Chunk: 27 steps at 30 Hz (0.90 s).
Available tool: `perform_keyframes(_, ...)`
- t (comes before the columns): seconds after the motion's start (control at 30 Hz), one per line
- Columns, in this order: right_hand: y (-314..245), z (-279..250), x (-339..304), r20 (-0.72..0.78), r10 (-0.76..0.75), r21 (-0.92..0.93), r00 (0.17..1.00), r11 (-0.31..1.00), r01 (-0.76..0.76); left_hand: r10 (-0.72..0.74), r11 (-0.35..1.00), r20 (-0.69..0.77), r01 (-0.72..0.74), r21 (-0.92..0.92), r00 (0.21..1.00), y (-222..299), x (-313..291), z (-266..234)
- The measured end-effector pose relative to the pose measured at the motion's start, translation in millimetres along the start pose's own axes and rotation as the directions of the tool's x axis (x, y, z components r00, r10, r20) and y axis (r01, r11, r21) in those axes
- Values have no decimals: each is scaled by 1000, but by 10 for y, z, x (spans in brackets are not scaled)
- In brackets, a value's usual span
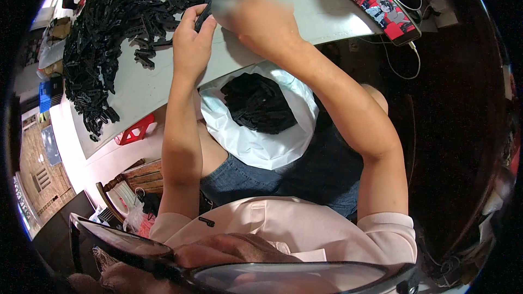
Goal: The person assembles plastic components by snapping parts together by hand and placing the assembled pieces into a bag.
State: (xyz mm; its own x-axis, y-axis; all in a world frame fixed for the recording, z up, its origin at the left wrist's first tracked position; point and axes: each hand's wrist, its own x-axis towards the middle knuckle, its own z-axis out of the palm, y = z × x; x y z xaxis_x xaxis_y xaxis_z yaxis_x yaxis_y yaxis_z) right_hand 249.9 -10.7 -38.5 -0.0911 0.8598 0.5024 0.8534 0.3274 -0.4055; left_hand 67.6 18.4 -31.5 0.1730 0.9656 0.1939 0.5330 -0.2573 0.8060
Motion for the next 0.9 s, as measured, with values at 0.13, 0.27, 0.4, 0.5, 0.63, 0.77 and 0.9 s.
perform_keyframes(0.13, 91, -50, 17, 15, 37, 12, 999, 999, -37, 2, 988, 57, 7, -154, 998, -72, -4, -43)
perform_keyframes(0.27, 163, -159, 38, 16, 58, 121, 998, 991, -60, -49, 970, 84, 67, -232, 995, -39, -4, -90)
perform_keyframes(0.4, 214, -310, -59, 57, 46, 94, 997, 994, -51, -112, 956, 118, 139, -257, 987, -37, -21, -118)
perform_keyframes(0.5, 172, -361, -82, 92, 62, 33, 994, 997, -65, -53, 977, 102, 73, -199, 993, -62, -18, -103)
perform_keyframes(0.63, 174, -327, -91, 116, 98, -25, 988, 995, -96, -5, 990, 79, 16, -138, 997, -68, -14, -77)
perform_keyframes(0.77, 139, -420, -69, 114, 108, 36, 988, 993, -112, -61, 989, 43, 66, -136, 997, -64, 11, -81)
perform_keyframes(0.9, 108, -520, -122, 240, 106, -69, 965, 993, -93, -22, 991, 36, 26, -129, 999, 4, -22, -70)
